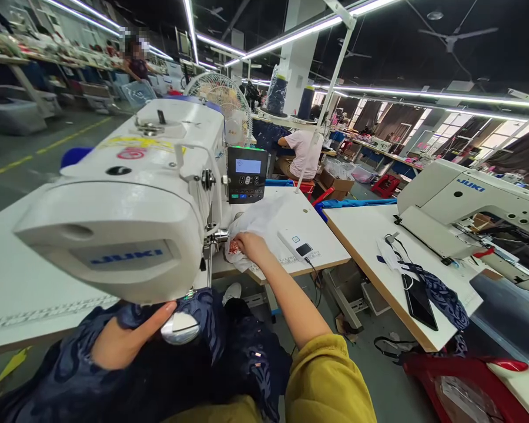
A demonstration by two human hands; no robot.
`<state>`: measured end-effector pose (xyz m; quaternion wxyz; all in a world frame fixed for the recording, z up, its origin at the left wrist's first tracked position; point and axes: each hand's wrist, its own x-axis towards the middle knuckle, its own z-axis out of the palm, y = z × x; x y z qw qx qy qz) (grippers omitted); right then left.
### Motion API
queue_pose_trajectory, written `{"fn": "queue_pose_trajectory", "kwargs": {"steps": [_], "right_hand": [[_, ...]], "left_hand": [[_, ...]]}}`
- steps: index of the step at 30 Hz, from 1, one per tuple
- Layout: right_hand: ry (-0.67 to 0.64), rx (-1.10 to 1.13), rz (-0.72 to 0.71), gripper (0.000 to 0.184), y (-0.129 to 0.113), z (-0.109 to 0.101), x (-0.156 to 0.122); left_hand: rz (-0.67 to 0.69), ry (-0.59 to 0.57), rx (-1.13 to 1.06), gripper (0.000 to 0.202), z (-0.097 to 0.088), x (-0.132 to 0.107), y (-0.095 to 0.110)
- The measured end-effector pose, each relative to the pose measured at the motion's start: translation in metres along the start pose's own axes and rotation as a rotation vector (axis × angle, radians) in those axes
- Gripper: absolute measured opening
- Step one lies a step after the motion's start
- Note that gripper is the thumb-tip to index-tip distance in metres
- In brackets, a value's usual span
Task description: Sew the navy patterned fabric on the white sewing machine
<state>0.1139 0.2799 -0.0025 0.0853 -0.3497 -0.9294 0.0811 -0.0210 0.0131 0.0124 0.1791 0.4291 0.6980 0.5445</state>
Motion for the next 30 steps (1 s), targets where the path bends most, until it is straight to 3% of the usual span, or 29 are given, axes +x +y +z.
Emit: {"fn": "queue_pose_trajectory", "kwargs": {"steps": [8,11,15,19,21,24,30], "right_hand": [[0.107,0.316,0.019,0.022,-0.005,-0.014,-0.019],[0.153,0.451,0.026,0.024,-0.018,-0.026,-0.034],[0.134,0.651,0.0,0.027,-0.05,-0.035,-0.076],[0.072,1.174,-0.011,0.023,-0.082,-0.033,-0.114],[0.076,1.318,0.044,0.024,-0.091,-0.03,-0.123],[0.093,1.32,0.086,0.021,-0.098,-0.027,-0.126],[0.177,1.059,0.007,0.01,-0.102,-0.027,-0.13]], "left_hand": [[-0.019,-0.011,-0.008,0.033,0.003,-0.001,-0.001],[-0.019,0.005,0.002,0.032,0.003,-0.001,-0.001],[0.068,-0.006,0.082,0.031,0.001,0.001,0.001],[0.094,-0.029,0.169,0.033,-0.001,0.004,0.002],[0.091,-0.034,0.168,0.033,0.0,0.004,0.002],[0.095,-0.048,0.161,0.032,0.0,0.005,0.004],[0.154,-0.059,0.222,0.03,-0.002,0.006,0.01]]}}
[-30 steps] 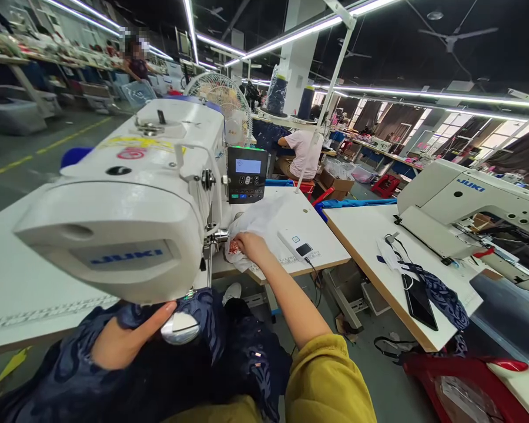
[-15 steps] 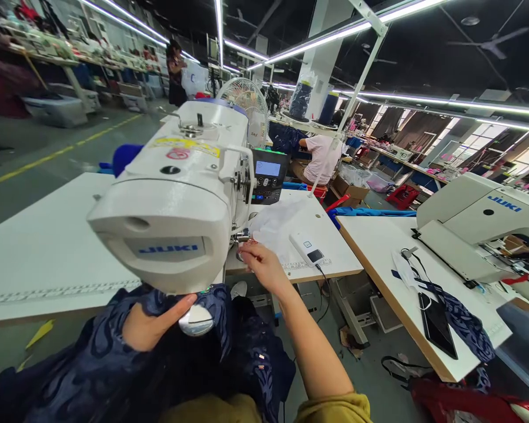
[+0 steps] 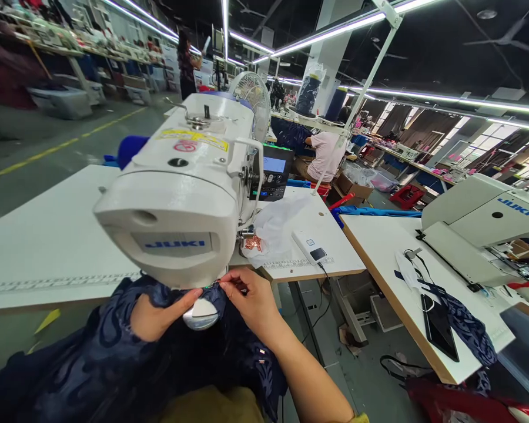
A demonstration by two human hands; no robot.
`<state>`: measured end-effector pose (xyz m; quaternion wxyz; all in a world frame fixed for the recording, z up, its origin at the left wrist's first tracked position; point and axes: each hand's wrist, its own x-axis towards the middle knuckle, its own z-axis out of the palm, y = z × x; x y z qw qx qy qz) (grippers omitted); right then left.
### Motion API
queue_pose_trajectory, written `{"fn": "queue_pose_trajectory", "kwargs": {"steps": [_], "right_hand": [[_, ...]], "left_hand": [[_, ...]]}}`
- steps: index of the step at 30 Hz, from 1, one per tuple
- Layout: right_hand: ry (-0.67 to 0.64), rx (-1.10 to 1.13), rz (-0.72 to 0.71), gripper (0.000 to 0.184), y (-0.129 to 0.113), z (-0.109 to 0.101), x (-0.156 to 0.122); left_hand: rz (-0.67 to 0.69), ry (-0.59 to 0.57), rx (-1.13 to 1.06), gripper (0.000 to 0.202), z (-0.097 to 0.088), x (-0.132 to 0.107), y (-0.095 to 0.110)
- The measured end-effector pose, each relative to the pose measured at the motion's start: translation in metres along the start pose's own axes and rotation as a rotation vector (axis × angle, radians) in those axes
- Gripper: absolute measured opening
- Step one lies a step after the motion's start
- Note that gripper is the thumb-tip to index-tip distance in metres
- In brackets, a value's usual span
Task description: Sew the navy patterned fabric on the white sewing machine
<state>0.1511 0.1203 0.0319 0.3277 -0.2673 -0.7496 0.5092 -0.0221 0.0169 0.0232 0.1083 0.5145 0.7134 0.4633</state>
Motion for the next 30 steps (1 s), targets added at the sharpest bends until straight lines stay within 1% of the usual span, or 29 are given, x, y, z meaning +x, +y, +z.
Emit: {"fn": "queue_pose_trajectory", "kwargs": {"steps": [3,7,10,12,13,16,18,20,24,28,30], "right_hand": [[0.014,-0.067,-0.056,0.01,-0.002,0.003,-0.002],[0.029,-0.096,-0.088,0.01,-0.002,0.007,-0.002],[0.016,-0.122,-0.088,0.009,-0.001,0.006,-0.003],[0.02,-0.169,-0.126,0.01,0.0,0.004,-0.004],[0.027,-0.213,-0.172,0.01,0.0,0.003,-0.005],[0.045,-0.37,-0.375,0.013,0.002,0.002,-0.007],[0.048,-0.431,-0.495,0.016,0.005,0.003,-0.007],[0.066,-0.46,-0.55,0.019,0.008,0.005,-0.006],[0.1,-0.45,-0.506,0.021,0.015,0.01,-0.003],[0.06,-0.43,-0.5,0.022,0.019,0.011,-0.002],[0.038,-0.393,-0.452,0.019,0.018,0.009,-0.001]], "left_hand": [[0.005,0.008,0.034,0.028,-0.002,0.001,0.004],[-0.007,-0.007,-0.012,0.028,-0.003,0.0,0.007],[-0.01,0.004,-0.043,0.027,-0.002,-0.001,0.006],[-0.021,0.018,-0.046,0.028,-0.001,-0.001,0.005],[-0.024,0.024,-0.033,0.029,0.0,-0.001,0.004],[-0.022,0.033,0.012,0.031,0.0,-0.001,0.006],[-0.016,0.031,-0.012,0.031,0.0,-0.001,0.008],[-0.024,0.03,-0.064,0.029,0.0,0.0,0.011],[-0.071,0.053,-0.113,0.032,0.002,-0.001,0.013],[-0.056,0.037,-0.109,0.035,0.004,0.0,0.009],[-0.037,0.034,-0.075,0.039,0.005,0.001,0.006]]}}
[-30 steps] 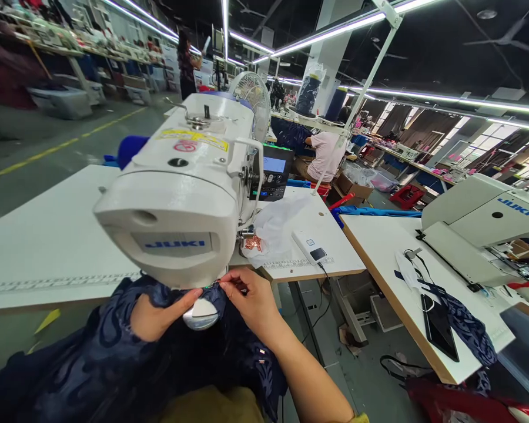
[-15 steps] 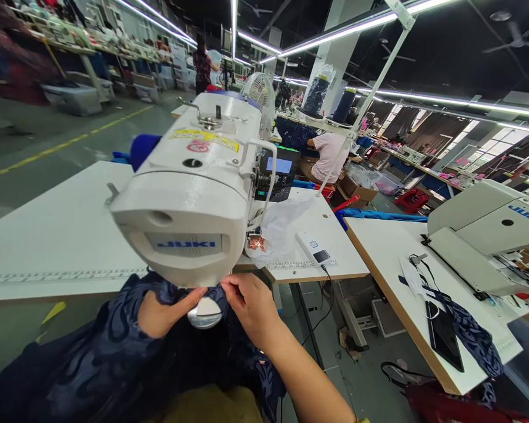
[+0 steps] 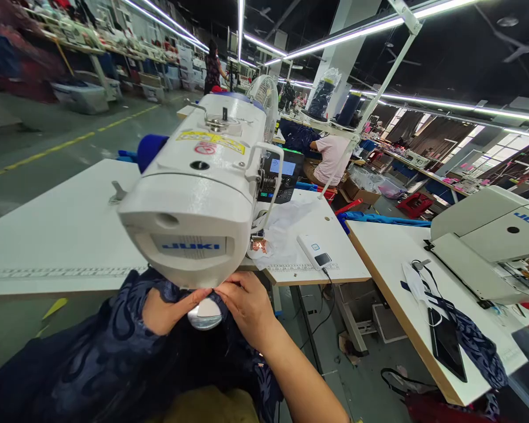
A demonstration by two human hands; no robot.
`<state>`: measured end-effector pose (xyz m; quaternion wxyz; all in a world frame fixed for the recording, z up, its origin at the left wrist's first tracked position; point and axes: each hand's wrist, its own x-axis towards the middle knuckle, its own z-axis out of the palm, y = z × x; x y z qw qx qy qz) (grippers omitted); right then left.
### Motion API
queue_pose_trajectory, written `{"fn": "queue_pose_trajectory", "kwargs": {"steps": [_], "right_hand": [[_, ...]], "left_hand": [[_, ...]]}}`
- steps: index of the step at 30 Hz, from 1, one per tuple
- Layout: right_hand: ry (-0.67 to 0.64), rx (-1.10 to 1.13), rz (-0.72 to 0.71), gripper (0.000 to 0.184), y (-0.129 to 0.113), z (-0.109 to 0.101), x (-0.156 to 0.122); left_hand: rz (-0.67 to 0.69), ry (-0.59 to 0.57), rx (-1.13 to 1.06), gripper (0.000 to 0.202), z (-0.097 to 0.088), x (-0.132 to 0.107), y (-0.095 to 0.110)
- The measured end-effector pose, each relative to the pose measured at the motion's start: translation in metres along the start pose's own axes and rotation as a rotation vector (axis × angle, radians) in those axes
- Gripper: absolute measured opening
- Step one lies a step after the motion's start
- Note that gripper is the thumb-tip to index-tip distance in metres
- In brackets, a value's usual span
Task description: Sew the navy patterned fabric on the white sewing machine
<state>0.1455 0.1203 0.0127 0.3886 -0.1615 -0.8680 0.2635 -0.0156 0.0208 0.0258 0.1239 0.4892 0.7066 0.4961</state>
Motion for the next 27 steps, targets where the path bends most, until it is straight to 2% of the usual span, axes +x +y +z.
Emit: {"fn": "queue_pose_trajectory", "kwargs": {"steps": [3,5,7,14,19,21,27], "right_hand": [[-0.037,0.144,0.221,0.012,-0.001,-0.004,0.008],[-0.09,0.278,0.38,0.027,0.0,-0.007,0.014],[-0.159,0.382,0.468,0.038,0.002,-0.009,0.019],[-0.271,0.507,0.523,0.032,0.01,-0.01,0.022],[-0.195,0.616,0.551,0.012,0.013,-0.008,0.01],[-0.162,0.643,0.543,0.016,0.013,-0.008,0.006],[-0.183,0.639,0.536,0.021,0.013,-0.011,0.006]], "left_hand": [[0.013,0.016,0.041,0.04,0.0,0.001,-0.002],[0.032,0.03,0.061,0.037,0.0,0.001,-0.001],[0.053,0.041,0.058,0.035,0.0,0.001,0.001],[0.005,0.045,-0.005,0.024,0.004,0.0,0.001],[0.025,-0.006,-0.02,0.029,-0.001,0.0,-0.008],[0.033,-0.027,-0.048,0.031,-0.004,0.0,-0.012],[-0.028,-0.039,-0.103,0.032,-0.005,0.0,-0.018]]}}
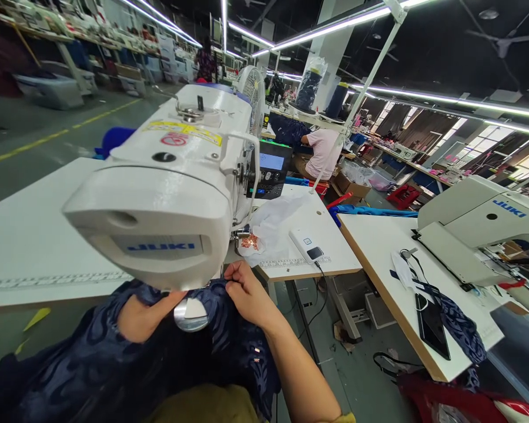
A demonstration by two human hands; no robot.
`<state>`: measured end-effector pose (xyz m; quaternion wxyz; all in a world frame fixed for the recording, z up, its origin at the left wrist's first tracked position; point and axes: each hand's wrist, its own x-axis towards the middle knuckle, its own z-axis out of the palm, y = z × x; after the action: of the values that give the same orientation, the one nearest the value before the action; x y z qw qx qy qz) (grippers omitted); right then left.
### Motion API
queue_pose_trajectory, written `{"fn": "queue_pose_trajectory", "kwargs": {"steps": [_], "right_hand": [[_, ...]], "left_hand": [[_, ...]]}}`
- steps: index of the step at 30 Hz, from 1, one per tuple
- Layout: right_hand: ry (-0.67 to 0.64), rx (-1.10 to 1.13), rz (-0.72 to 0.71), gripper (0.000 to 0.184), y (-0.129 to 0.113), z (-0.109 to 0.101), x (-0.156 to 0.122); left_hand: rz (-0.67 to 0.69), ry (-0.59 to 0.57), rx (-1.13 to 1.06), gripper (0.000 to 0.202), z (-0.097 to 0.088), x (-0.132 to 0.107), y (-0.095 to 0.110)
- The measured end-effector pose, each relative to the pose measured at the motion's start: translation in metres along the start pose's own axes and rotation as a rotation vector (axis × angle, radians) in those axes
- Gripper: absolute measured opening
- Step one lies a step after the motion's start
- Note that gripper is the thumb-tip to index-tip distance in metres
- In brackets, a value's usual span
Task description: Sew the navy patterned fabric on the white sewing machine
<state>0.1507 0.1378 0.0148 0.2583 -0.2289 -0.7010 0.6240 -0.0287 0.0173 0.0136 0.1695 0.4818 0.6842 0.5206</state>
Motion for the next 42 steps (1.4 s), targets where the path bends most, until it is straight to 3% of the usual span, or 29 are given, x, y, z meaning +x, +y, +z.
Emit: {"fn": "queue_pose_trajectory", "kwargs": {"steps": [14,28,35,42], "right_hand": [[0.0,-0.079,-0.018,0.02,0.002,0.001,0.003],[0.0,-0.124,0.0,0.014,-0.003,0.001,0.002],[-0.009,-0.102,-0.011,0.016,-0.001,0.001,0.001],[-0.004,-0.13,-0.015,0.014,-0.001,0.0,0.001]], "left_hand": [[0.038,0.013,0.017,0.028,0.001,0.0,-0.01],[0.044,0.045,-0.061,0.055,0.006,0.0,-0.006],[0.07,0.018,-0.009,0.041,0.004,0.002,-0.012],[0.048,0.033,-0.072,0.031,0.005,0.004,-0.002]]}}
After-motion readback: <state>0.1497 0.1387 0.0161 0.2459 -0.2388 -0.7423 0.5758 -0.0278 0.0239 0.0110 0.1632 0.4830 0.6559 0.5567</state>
